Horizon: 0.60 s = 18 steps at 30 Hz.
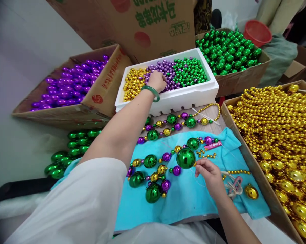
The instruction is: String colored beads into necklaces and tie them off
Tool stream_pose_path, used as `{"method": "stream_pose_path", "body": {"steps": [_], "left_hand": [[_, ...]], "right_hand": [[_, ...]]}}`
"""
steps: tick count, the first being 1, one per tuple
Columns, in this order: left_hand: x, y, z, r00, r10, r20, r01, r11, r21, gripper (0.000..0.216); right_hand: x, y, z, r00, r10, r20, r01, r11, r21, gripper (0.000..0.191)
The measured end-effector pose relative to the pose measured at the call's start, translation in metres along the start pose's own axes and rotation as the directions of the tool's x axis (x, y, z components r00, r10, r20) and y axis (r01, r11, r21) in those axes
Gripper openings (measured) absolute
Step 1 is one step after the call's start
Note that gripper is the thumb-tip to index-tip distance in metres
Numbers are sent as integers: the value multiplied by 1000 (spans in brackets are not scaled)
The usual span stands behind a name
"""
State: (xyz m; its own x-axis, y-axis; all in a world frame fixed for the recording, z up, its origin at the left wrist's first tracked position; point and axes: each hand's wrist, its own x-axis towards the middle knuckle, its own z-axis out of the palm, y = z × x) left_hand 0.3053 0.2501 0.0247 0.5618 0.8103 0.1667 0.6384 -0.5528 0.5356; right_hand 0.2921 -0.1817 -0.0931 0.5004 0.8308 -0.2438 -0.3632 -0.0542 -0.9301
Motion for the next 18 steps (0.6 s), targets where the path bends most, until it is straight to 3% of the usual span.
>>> {"method": "stream_pose_path", "body": {"steps": [3, 5, 6, 8, 10, 12, 15, 18], "left_hand": [[-29, 15, -17, 994, -48, -102, 35, 992, -122, 31], [-67, 29, -26, 992, -89, -88, 46, 916, -399, 30], [-91, 36, -29, 993, -112, -30, 76, 820, -568, 27], [-144, 45, -31, 983, -116, 144, 184, 540, -821, 24], [-196, 50, -29, 947, -113, 302, 321, 249, -914, 21], [-236, 50, -24, 903, -114, 414, 420, 36, -907, 19], [-270, 46, -16, 872, -118, 474, 457, -151, -877, 18], [-284, 44, -14, 880, -119, 460, 425, -237, -874, 20]], "right_hand": [[0, 0, -4, 998, -50, -41, 50, 999, -2, 13], [-2, -2, -7, 992, -114, -55, 113, 993, -25, 10], [-3, -4, -8, 987, -151, -60, 148, 988, -39, 9], [-7, -8, -10, 975, -213, -70, 208, 976, -71, 6], [-13, -12, -12, 963, -259, -79, 250, 962, -111, 5], [-19, -16, -15, 951, -298, -86, 283, 947, -153, 5], [-27, -20, -20, 934, -347, -82, 325, 923, -207, 5], [-32, -23, -21, 933, -356, -54, 333, 910, -246, 6]]}}
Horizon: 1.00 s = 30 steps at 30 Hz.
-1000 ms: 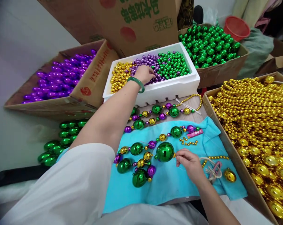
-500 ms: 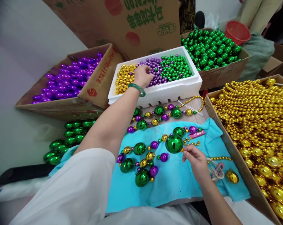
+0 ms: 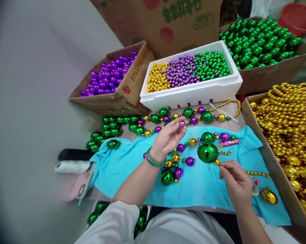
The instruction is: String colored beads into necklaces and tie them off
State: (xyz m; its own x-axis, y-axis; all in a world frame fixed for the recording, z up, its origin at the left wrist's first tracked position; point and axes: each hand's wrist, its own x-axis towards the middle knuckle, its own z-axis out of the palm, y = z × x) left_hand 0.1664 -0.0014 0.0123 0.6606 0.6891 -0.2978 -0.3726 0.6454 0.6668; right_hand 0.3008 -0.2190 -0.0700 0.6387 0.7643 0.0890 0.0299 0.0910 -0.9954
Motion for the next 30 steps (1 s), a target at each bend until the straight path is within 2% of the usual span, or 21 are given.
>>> {"method": "stream_pose_path", "body": {"steps": [7, 12, 18, 24, 30], "left_hand": [[-16, -5, -1, 999, 37, 8, -37, 998, -43, 21], [-18, -6, -1, 998, 57, -4, -57, 994, -90, 18], [-17, -7, -2, 997, 76, -15, -76, 995, -66, 17], [-18, -6, -7, 999, 33, 38, -33, 999, -21, 17], [-18, -6, -7, 995, 49, 90, -49, 999, -1, 25]], "right_hand": [[-6, -5, 2, 1000, -8, 16, 8, 999, -38, 6], [-9, -6, 3, 1000, -17, 26, 18, 999, -42, 6], [-10, -10, 2, 1000, -8, 4, 8, 1000, 1, 7], [-8, -8, -2, 1000, -11, -3, 11, 1000, 11, 10], [-9, -8, -3, 1000, -13, 14, 13, 1000, -22, 10]]}}
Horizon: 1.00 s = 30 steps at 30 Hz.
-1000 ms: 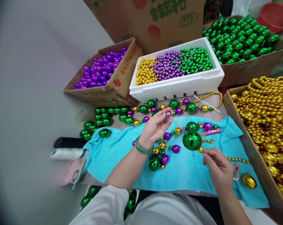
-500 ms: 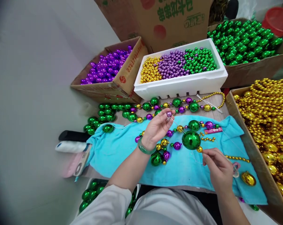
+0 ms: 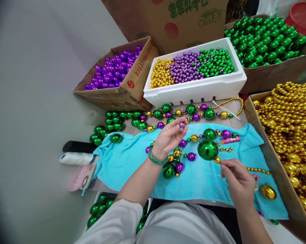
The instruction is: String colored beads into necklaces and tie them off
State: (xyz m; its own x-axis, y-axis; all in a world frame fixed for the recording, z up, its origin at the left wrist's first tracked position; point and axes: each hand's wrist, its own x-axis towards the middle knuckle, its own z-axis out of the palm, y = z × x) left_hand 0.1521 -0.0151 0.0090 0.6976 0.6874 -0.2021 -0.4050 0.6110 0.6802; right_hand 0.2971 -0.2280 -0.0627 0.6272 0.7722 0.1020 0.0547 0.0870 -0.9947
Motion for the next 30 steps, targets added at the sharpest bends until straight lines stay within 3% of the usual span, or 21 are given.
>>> {"method": "stream_pose_path", "body": {"steps": [12, 22, 26, 30], "left_hand": [[3, 4, -1, 995, 99, -6, -96, 980, 173, 23], [2, 4, -3, 991, 118, -69, -96, 959, 266, 24], [2, 4, -5, 984, 173, -38, -150, 930, 335, 25], [2, 6, -5, 965, 260, 45, -255, 875, 411, 45]], "right_hand": [[-1, -2, -2, 1000, -11, 14, 11, 1000, -5, 11], [0, -4, -1, 1000, 4, 8, -4, 1000, -13, 9], [0, -5, -1, 1000, 9, 11, -8, 999, -45, 9], [1, -7, -1, 1000, 5, 16, -4, 996, -86, 8]]}}
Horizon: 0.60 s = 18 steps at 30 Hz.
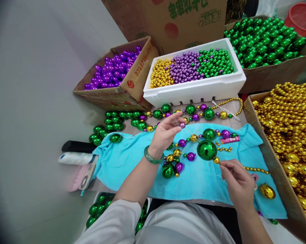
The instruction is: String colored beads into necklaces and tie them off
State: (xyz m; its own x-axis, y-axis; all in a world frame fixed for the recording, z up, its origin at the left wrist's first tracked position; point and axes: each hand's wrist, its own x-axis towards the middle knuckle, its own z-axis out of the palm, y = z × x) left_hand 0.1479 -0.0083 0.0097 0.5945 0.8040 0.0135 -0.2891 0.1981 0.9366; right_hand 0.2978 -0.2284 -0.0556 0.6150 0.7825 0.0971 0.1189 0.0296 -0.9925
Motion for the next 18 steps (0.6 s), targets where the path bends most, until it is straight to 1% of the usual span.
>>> {"method": "stream_pose_path", "body": {"steps": [2, 4, 7, 9, 11, 13, 14, 16, 18], "left_hand": [[-1, 2, 1, 999, -2, 37, 2, 1000, 5, 56], [-2, 3, 4, 997, -46, 68, 46, 999, 7, 64], [-6, 0, 9, 989, -117, 92, 116, 993, 15, 67], [-8, -4, 13, 981, -153, 116, 151, 988, 24, 57], [-10, -8, 17, 974, -180, 135, 175, 983, 52, 36], [-11, -10, 20, 971, -197, 132, 184, 977, 108, 20], [-11, -10, 21, 973, -193, 126, 175, 975, 140, 16], [-10, -10, 23, 979, -159, 128, 131, 970, 204, 13], [-12, -9, 26, 981, -108, 161, 63, 963, 263, 12]], "right_hand": [[0, 0, 0, 1000, -11, 4, 11, 1000, -6, 6], [1, 1, 0, 1000, -13, 8, 13, 1000, -11, 5], [2, 2, 3, 1000, 8, -1, -8, 1000, -23, 4], [3, 3, 8, 998, 64, -21, -63, 998, 16, 7], [6, 4, 14, 989, 144, -25, -140, 983, 120, 12], [9, 6, 20, 979, 203, -9, -196, 954, 229, 18], [10, 7, 22, 975, 221, 14, -217, 941, 259, 20], [12, 10, 22, 967, 241, 86, -255, 932, 257, 23], [13, 11, 17, 960, 243, 138, -264, 951, 163, 29]]}}
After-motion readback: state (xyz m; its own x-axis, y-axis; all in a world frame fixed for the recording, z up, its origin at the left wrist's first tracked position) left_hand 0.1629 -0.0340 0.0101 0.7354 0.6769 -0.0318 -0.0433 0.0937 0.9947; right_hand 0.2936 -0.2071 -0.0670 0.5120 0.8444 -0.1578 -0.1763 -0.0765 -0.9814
